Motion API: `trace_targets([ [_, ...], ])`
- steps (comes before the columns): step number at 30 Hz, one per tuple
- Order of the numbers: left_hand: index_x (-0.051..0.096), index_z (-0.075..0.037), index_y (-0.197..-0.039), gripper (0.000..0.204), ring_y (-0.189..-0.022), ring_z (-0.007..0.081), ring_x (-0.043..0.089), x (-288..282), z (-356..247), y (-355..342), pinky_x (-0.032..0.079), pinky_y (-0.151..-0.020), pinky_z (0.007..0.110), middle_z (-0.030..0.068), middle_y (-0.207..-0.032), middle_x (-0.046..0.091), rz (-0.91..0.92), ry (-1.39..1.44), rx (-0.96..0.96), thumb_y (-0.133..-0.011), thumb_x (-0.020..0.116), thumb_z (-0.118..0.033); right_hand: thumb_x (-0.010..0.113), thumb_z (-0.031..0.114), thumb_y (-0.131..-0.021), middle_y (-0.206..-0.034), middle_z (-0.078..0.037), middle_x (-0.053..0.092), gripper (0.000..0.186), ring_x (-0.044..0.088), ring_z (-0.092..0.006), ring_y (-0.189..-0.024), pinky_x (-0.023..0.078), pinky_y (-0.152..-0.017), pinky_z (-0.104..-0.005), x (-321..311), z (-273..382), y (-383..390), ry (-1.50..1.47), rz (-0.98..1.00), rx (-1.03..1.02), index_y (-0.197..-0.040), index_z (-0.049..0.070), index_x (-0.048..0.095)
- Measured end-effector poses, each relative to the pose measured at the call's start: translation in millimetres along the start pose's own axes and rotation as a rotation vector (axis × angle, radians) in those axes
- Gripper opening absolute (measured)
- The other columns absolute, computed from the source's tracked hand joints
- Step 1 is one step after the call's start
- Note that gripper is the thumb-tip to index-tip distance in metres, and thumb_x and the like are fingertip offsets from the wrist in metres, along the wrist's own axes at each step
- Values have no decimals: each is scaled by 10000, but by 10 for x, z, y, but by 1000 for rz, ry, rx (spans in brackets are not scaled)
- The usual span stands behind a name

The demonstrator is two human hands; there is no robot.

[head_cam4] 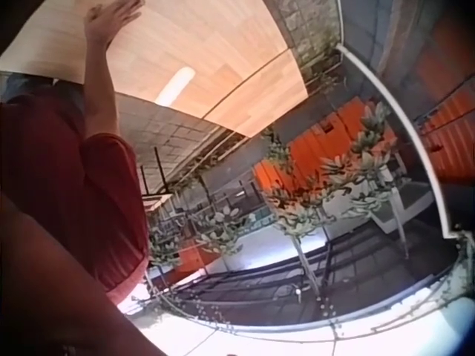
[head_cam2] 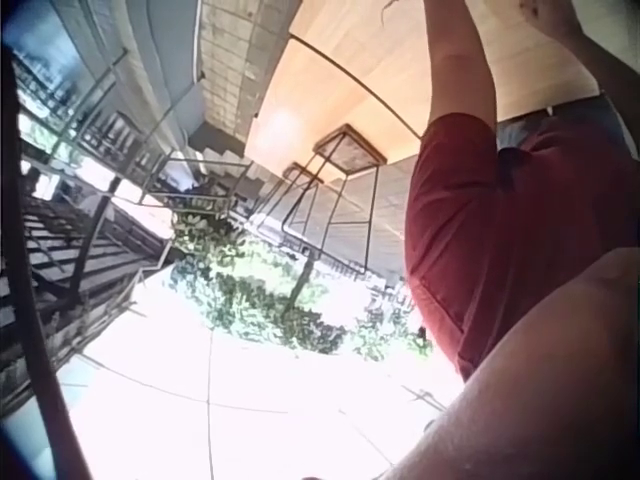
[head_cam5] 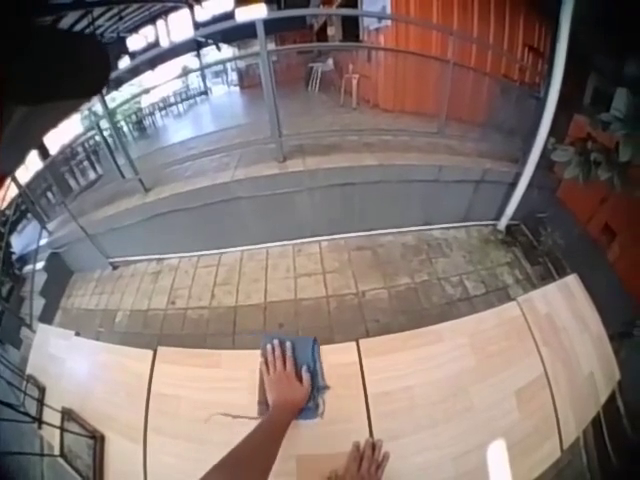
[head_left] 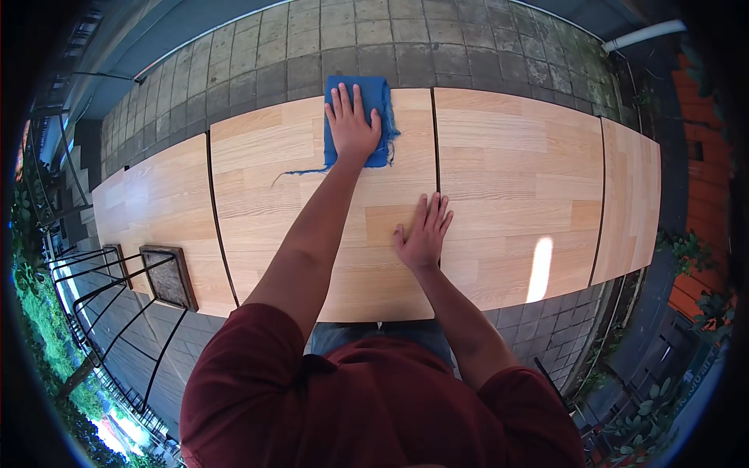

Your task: Wiping down wooden tables and chair seats with a blue cloth in an outdoor restaurant patio.

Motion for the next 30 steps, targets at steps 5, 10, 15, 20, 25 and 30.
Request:
trace_targets([
  [5,346,-73,-1702,759,-1662,415,201,-175,-347,506,147,-1331,598,231,-1780,257,119,81,94,-1065,512,-450,644,381,-920,-1724,-388,205,940,110,-556,-1636,76,-1295,-709,2,-10,4,-6,-17,-5,-1651,-94,292],
  [10,340,-77,-1705,772,-1661,423,205,-404,101,905,149,-1324,608,226,-1781,264,73,39,-33,-1055,541,-441,645,381,-919,-1723,-385,212,944,112,-556,-1636,80,-1294,-711,-9,-14,17,-4,-26,-7,-1654,-93,289],
  [15,325,-79,-1712,754,-1664,449,172,-310,373,652,130,-1313,645,250,-1785,231,20,-65,-125,-1074,499,-441,653,387,-918,-1727,-378,208,954,113,-554,-1637,75,-1297,-709,10,-16,14,-6,-20,8,-1660,-85,284],
  [20,318,-141,-1725,659,-1670,440,152,26,-101,110,108,-1315,653,242,-1793,212,-40,-51,-99,-1112,430,-357,669,395,-915,-1734,-367,203,966,107,-547,-1640,70,-1302,-700,9,-27,22,-21,-8,20,-1666,-70,280],
  [25,367,-242,-1712,585,-1673,387,175,320,-875,0,118,-1321,652,152,-1802,244,97,114,150,-1136,415,-331,663,393,-913,-1732,-358,216,959,113,-546,-1640,71,-1303,-697,1,-32,6,-18,-2,28,-1667,-63,284],
  [30,411,-310,-1689,549,-1669,361,196,298,-1147,88,133,-1325,637,142,-1791,272,155,125,238,-1145,434,-378,657,383,-913,-1727,-365,216,949,122,-550,-1635,77,-1300,-694,3,17,-25,-2,1,-12,-1663,-69,289],
])
Point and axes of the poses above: each hand's wrist, its own y-axis away from the middle knuckle, its own x-axis out of the palm, z = x × y, the point moved 4 cm from there along -y, towards the middle knuckle
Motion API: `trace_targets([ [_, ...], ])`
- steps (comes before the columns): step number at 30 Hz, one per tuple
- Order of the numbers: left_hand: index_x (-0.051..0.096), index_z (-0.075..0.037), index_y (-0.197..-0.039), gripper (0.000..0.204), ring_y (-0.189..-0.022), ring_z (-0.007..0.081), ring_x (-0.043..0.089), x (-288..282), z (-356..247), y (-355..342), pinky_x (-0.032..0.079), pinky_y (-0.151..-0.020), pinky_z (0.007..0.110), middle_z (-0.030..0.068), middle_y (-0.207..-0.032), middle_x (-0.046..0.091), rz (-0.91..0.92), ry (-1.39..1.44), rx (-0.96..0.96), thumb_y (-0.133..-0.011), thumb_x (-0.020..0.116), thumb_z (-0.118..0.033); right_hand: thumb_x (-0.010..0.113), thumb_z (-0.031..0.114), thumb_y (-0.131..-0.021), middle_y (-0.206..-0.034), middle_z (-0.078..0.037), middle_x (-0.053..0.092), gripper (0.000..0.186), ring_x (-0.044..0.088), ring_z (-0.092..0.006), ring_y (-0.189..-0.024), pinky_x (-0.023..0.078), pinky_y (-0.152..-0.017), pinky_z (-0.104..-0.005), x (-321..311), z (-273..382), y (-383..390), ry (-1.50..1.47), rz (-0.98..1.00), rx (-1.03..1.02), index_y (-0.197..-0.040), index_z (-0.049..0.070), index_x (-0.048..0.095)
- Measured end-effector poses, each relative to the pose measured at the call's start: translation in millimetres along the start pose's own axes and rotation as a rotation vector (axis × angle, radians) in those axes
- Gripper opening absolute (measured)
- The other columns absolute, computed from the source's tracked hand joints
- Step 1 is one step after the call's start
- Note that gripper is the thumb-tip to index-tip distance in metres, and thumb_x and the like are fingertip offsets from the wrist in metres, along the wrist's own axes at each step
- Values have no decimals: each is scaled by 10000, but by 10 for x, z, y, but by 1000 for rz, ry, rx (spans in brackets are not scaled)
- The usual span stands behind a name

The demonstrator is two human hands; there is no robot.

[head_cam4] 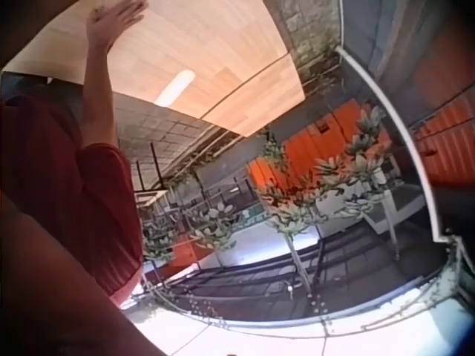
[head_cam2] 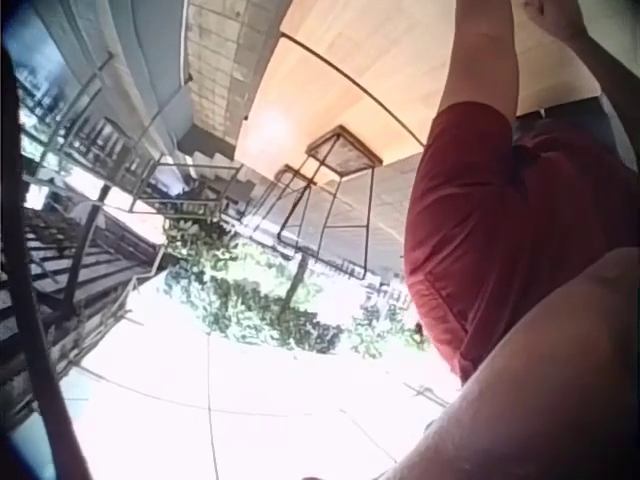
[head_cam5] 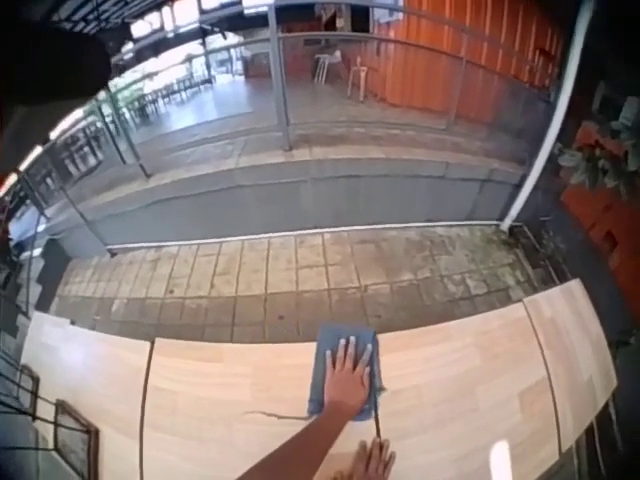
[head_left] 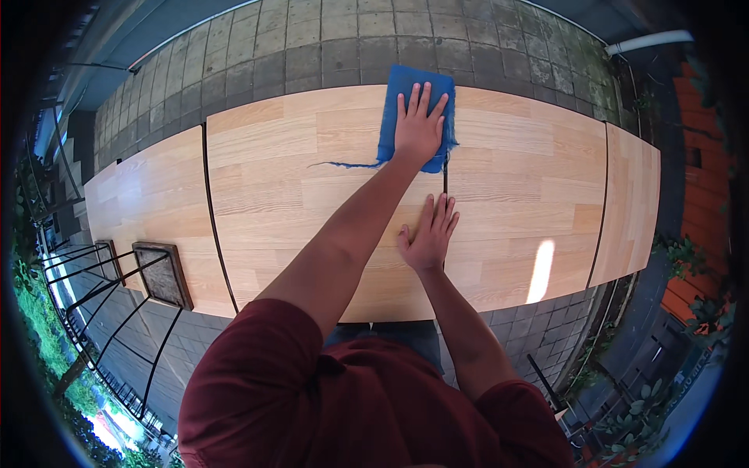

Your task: Wiping down wooden tables and chair seats with a blue cloth in an outdoor restaurant patio.

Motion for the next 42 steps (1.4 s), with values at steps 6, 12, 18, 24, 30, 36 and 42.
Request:
trace_targets([
  [6,452,-284,-1664,545,-1661,307,235,-353,511,293,150,-1339,584,91,-1782,306,-7,104,50,-1128,468,-382,641,365,-918,-1732,-346,232,928,131,-540,-1639,81,-1303,-686,18,19,36,32,-33,5,-1665,-63,295],
  [12,359,-132,-1701,653,-1656,291,259,-921,1908,671,163,-1343,553,79,-1775,332,-81,57,-135,-1111,496,-375,665,344,-888,-1735,-346,230,948,135,-546,-1638,94,-1302,-695,46,2,60,68,-54,-49,-1666,-58,302],
  [18,398,-117,-1682,657,-1648,290,284,-1531,3353,1244,194,-1334,554,86,-1760,365,-142,-49,-238,-1092,525,-377,648,298,-901,-1727,-352,246,927,162,-538,-1634,115,-1303,-678,41,68,28,109,-57,-60,-1675,-64,287],
  [24,383,-109,-1691,638,-1649,316,288,-1778,3985,1612,198,-1327,565,106,-1770,351,-181,-131,-344,-1111,481,-356,641,345,-909,-1735,-347,230,941,146,-529,-1641,109,-1309,-675,68,46,25,125,-54,-40,-1682,-49,276],
  [30,374,-54,-1685,659,-1659,354,253,-1579,3733,1666,177,-1318,622,152,-1775,326,-249,-280,-675,-1103,430,-359,650,344,-902,-1736,-338,237,941,154,-526,-1640,109,-1315,-665,70,5,61,119,-82,-32,-1676,-49,287],
  [36,365,-32,-1684,674,-1665,372,221,-1237,2707,1373,145,-1321,627,182,-1780,299,-175,-198,-572,-1103,420,-369,636,325,-904,-1730,-333,263,905,177,-529,-1635,115,-1306,-669,65,34,32,57,-91,-9,-1662,-55,319],
  [42,342,-14,-1687,745,-1674,365,184,-798,1573,891,115,-1323,629,184,-1787,273,-109,-72,-415,-1129,401,-504,652,371,-908,-1736,-331,245,929,149,-521,-1642,106,-1312,-672,36,-25,37,31,-79,34,-1674,-28,308],
])
Point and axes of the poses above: each hand's wrist, its own y-axis away from the middle knuckle, its own x-axis out of the palm, z = x × y, the point moved 4 cm from there along -y, towards the middle knuckle
